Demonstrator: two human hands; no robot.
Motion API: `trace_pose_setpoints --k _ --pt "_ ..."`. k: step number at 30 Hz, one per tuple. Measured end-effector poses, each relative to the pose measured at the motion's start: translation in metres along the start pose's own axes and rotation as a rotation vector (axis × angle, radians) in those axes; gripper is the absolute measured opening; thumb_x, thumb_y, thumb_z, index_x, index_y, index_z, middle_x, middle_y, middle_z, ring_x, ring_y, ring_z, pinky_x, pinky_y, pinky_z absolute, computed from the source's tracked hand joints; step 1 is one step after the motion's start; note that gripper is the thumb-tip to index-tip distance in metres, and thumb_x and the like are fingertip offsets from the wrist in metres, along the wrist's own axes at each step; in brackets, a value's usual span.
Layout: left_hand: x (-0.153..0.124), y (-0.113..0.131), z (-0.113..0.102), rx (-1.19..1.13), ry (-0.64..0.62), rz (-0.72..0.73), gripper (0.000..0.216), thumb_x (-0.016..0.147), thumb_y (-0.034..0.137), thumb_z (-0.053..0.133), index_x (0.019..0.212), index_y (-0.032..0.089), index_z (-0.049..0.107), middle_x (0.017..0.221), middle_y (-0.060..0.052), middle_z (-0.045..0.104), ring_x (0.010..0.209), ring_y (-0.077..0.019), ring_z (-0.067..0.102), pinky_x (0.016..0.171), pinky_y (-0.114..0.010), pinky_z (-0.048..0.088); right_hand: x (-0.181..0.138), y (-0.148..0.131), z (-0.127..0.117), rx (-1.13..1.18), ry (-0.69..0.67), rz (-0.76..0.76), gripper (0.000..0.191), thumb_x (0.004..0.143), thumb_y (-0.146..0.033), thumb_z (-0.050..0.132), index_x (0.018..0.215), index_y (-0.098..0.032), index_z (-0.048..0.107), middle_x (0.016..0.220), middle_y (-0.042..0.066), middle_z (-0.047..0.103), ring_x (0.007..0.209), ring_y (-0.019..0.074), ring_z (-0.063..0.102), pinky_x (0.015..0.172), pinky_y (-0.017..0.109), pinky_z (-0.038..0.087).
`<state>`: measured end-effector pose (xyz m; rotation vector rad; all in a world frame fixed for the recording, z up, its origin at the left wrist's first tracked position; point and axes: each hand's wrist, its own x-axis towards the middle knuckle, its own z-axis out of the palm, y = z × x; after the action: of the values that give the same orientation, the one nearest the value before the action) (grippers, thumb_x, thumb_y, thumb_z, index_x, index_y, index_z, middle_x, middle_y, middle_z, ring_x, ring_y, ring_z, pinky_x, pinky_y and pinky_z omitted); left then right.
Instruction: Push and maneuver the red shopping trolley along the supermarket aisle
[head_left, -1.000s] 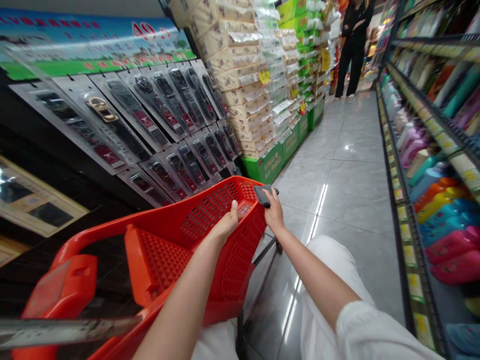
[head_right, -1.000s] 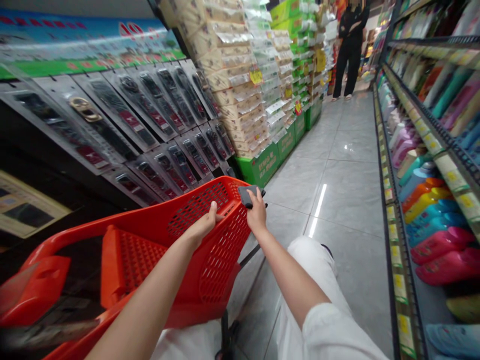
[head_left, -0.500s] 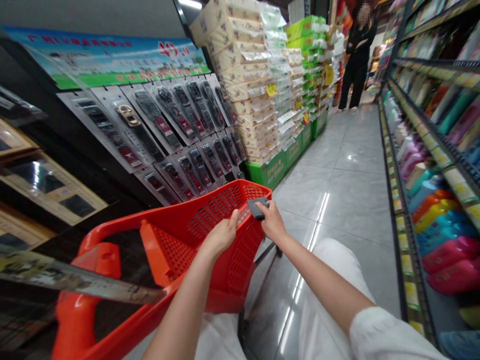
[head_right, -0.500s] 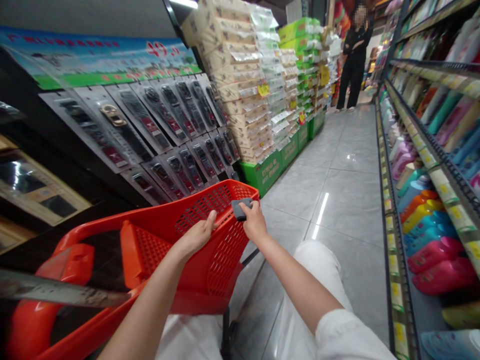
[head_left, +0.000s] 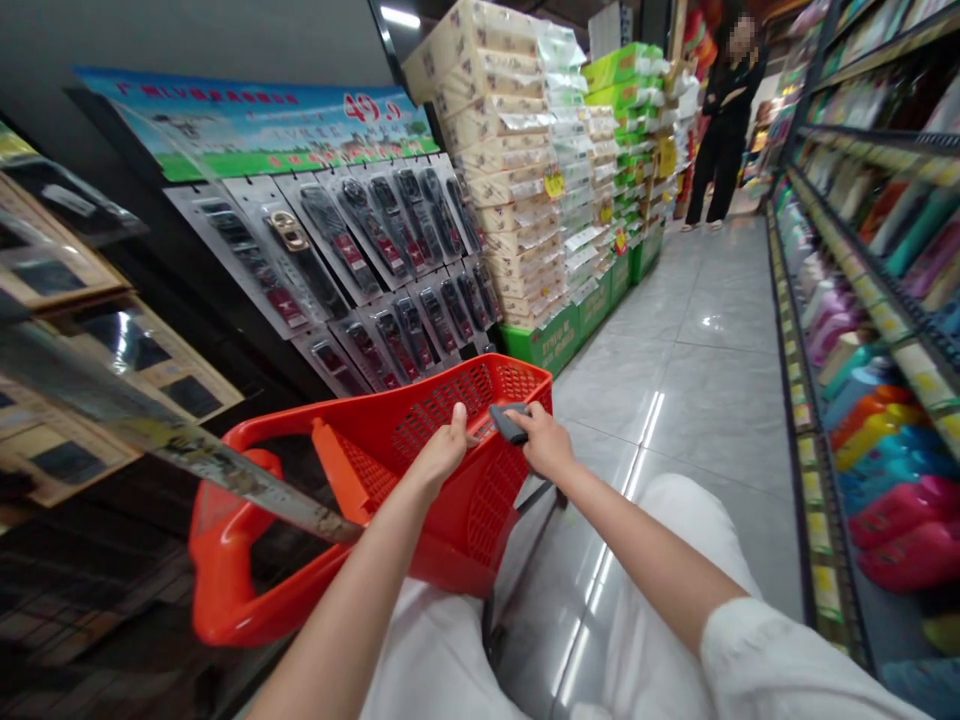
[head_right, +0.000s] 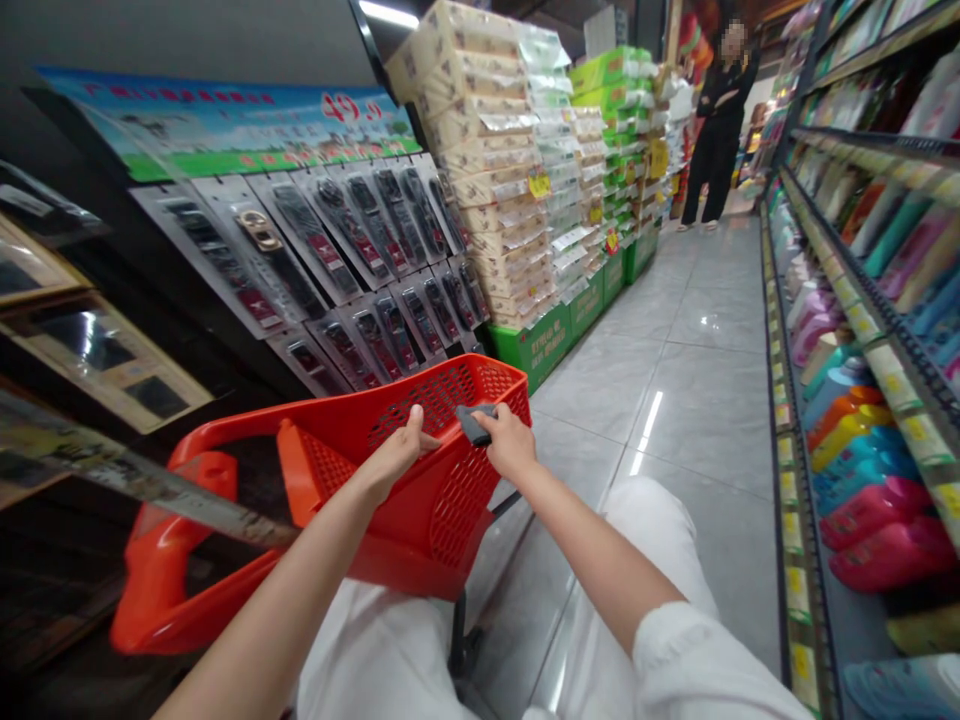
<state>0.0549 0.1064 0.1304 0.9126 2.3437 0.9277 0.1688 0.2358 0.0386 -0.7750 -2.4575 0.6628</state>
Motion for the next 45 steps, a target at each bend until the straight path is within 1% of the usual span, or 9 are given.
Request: trace_pose_setpoints --k 3,9,17,22,24,27,31,40,45 --pt "0.009 0.006 0.001 -0.007 -0.008 0.001 0.097 0.083 0.080 0.010 0.080 0.009 0.076 0.104 -0.023 0.074 0.104 -0.0296 0.069 0.095 -0.033 0.048 0.015 0.003 -0.005 -0.061 0.020 0.121 0.062 0.080 -0.007 0.048 0.134 -0.037 0.058 0.121 0.007 0.054 0.102 0.0223 0.061 0.081 0.030 0.047" --pt "0.000 0.022 0.000 0.177 0.017 0.167 0.078 0.089 0.068 0.024 0.082 0.009 0.075 0.097 -0.018 0.075 0.103 -0.0329 0.068 0.094 -0.038 0.047 0.016 -0.011 0.003 -0.065 -0.024 0.018 0.060 0.083 -0.011 0.048 0.135 -0.040 0.056 0.124 0.005 0.053 0.098 0.0213 0.063 0.080 0.030 0.046" --pt "-0.137 0.032 -0.061 -0.147 0.309 0.437 0.044 0.087 0.056 0.053 0.098 0.020 0.076 0.101 -0.008 0.076 0.096 -0.0256 0.070 0.089 -0.037 0.054 0.019 -0.018 0.014 -0.060 -0.032 0.072 0.066 0.082 -0.008 0.048 0.139 -0.041 0.051 0.123 0.006 0.052 0.098 0.0201 0.062 0.080 0.029 0.045" --pt "-0.159 0.026 -0.087 -0.363 0.986 0.525 0.024 0.083 0.046 0.067 0.079 0.021 0.066 0.071 0.002 0.066 0.063 -0.0137 0.062 0.065 -0.026 0.053 0.013 -0.030 0.015 -0.059 -0.046 0.081 0.062 0.085 -0.009 0.046 0.140 -0.038 0.051 0.124 0.008 0.052 0.100 0.0220 0.061 0.083 0.032 0.046" --pt "-0.145 0.026 -0.094 -0.485 1.086 0.585 0.030 0.077 0.048 0.073 0.085 0.022 0.061 0.075 0.005 0.062 0.064 -0.0094 0.058 0.059 -0.020 0.048 0.009 -0.034 0.013 -0.068 -0.033 0.071 0.059 0.086 -0.009 0.046 0.138 -0.038 0.054 0.127 0.010 0.052 0.109 0.0246 0.057 0.087 0.034 0.045" --pt "-0.127 0.030 -0.102 -0.722 0.705 0.643 0.048 0.078 0.068 0.062 0.084 0.021 0.060 0.068 0.002 0.061 0.059 -0.0103 0.058 0.054 -0.021 0.047 0.006 -0.035 0.010 -0.073 0.006 0.007 0.055 0.087 -0.007 0.046 0.132 -0.035 0.060 0.143 0.010 0.046 0.130 0.0288 0.042 0.099 0.042 0.041" --pt "-0.127 0.034 -0.106 -0.870 0.202 0.625 0.063 0.074 0.079 0.054 0.056 0.019 0.049 0.039 0.008 0.028 0.031 -0.0044 0.026 0.033 -0.017 0.021 -0.001 -0.040 0.006 -0.007 -0.086 -0.153 0.067 0.079 0.002 0.041 0.138 -0.026 0.055 0.156 0.007 0.039 0.144 0.0277 0.031 0.115 0.052 0.024" --pt "-0.130 0.031 -0.112 -0.960 0.013 0.554 0.072 0.079 0.082 0.039 0.049 0.018 0.043 0.037 0.008 0.018 0.030 -0.0030 0.017 0.033 -0.016 0.018 -0.053 -0.115 -0.005 0.431 -0.208 -0.636 0.084 0.061 0.001 0.040 0.137 -0.030 0.055 0.137 -0.003 0.061 0.134 0.0172 0.047 0.119 0.042 0.027" --pt "-0.124 0.027 -0.112 -0.992 -0.053 0.596 0.068 0.080 0.078 0.044 0.050 0.017 0.044 0.038 0.009 0.018 0.031 -0.0025 0.016 0.034 -0.014 0.019 -0.035 -0.092 -0.008 0.389 -0.175 -0.493 0.071 0.065 0.002 0.039 0.126 -0.025 0.065 0.130 0.000 0.066 0.132 0.0190 0.050 0.118 0.042 0.029"
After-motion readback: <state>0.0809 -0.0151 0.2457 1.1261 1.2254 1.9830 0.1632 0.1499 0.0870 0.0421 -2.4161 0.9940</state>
